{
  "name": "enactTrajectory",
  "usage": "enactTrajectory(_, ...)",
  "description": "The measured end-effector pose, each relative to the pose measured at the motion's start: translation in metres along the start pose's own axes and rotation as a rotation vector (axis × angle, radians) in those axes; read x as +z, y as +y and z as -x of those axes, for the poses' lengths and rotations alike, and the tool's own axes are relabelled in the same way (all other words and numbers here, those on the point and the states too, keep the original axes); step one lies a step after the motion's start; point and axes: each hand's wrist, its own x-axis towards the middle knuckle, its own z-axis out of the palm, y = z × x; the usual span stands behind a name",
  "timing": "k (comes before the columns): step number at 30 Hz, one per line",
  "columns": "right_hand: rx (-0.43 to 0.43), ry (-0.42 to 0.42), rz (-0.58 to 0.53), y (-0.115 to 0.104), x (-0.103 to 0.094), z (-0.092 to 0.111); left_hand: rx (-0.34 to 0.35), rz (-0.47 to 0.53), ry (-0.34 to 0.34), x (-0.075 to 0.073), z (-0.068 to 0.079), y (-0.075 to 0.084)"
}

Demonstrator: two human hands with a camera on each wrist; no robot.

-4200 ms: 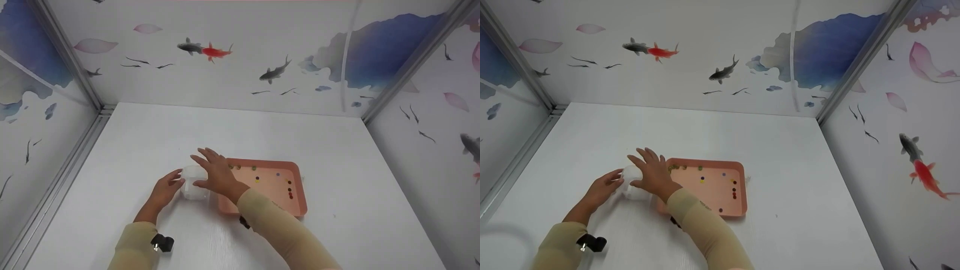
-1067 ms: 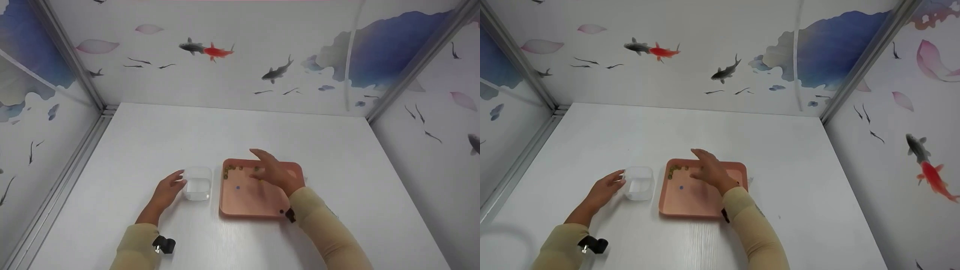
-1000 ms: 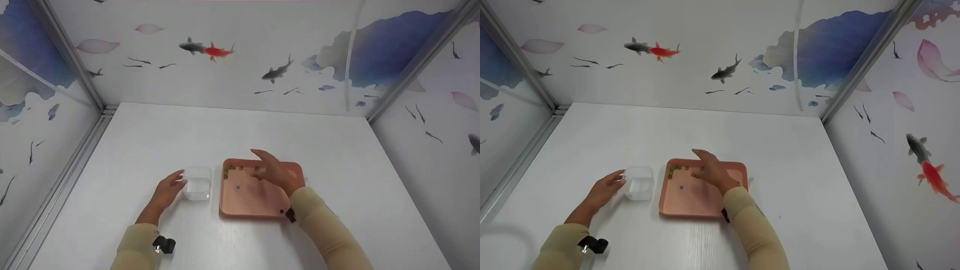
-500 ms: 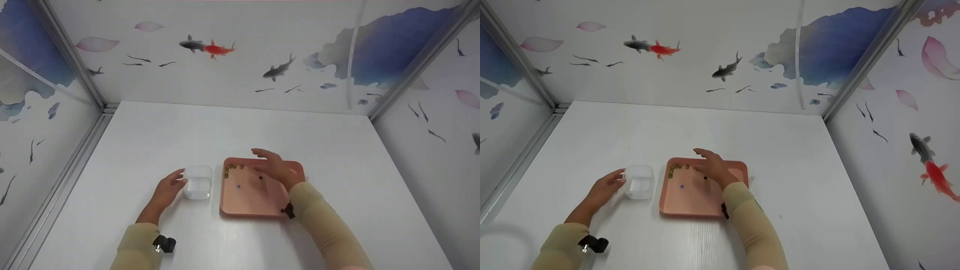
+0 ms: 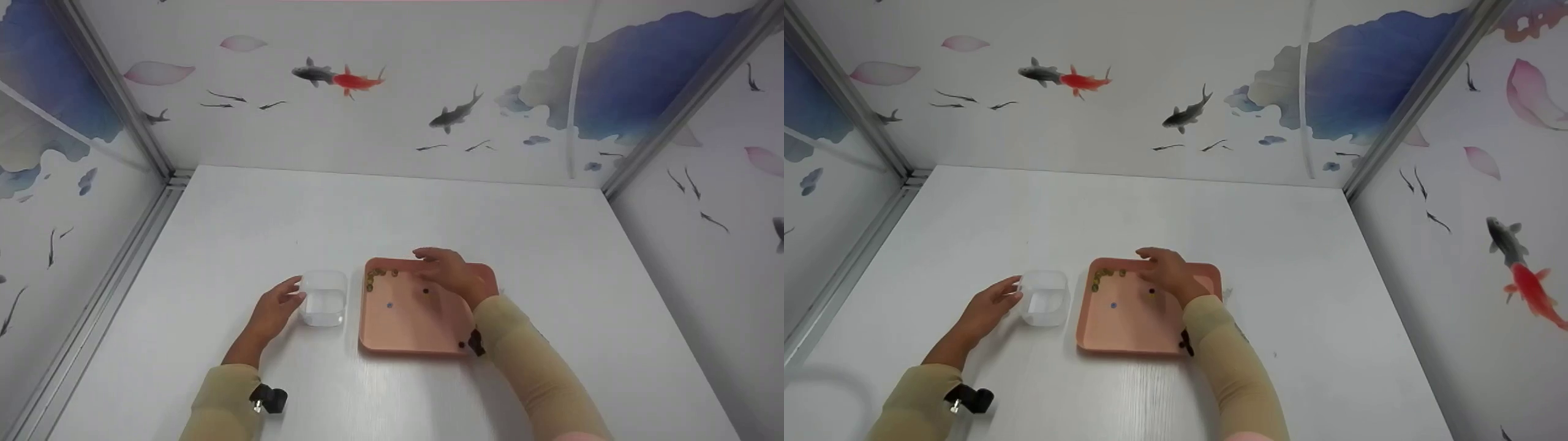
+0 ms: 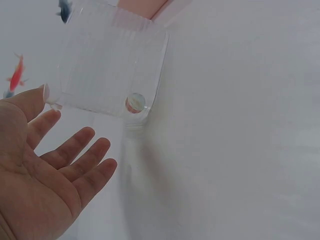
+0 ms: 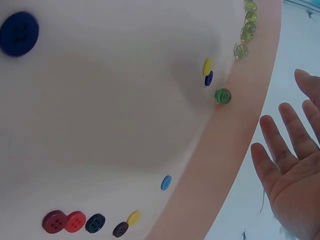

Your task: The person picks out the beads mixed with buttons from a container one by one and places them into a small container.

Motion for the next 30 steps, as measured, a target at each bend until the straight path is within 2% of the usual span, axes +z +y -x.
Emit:
enactTrajectory(8,0.07,-0.018,-0.006,0.001,0.0,-0.001,0.008,0.019,0.008,0.0,0.001,0.002)
enactTrajectory(19,0.008,-0.029,0.077,0.012,-0.006,0.0,-0.014,0.018,-0.004,0.002,-0.001,0.001)
enactTrajectory(26,0.085,-0.063,0.094,0.012,-0.007,-0.001,-0.034,0.009,0.003,0.002,-0.002,0.001)
enactTrajectory(30,0.158,-0.061,0.21,0.012,-0.005,-0.002,-0.043,-0.005,0.007,0.002,-0.001,0.002)
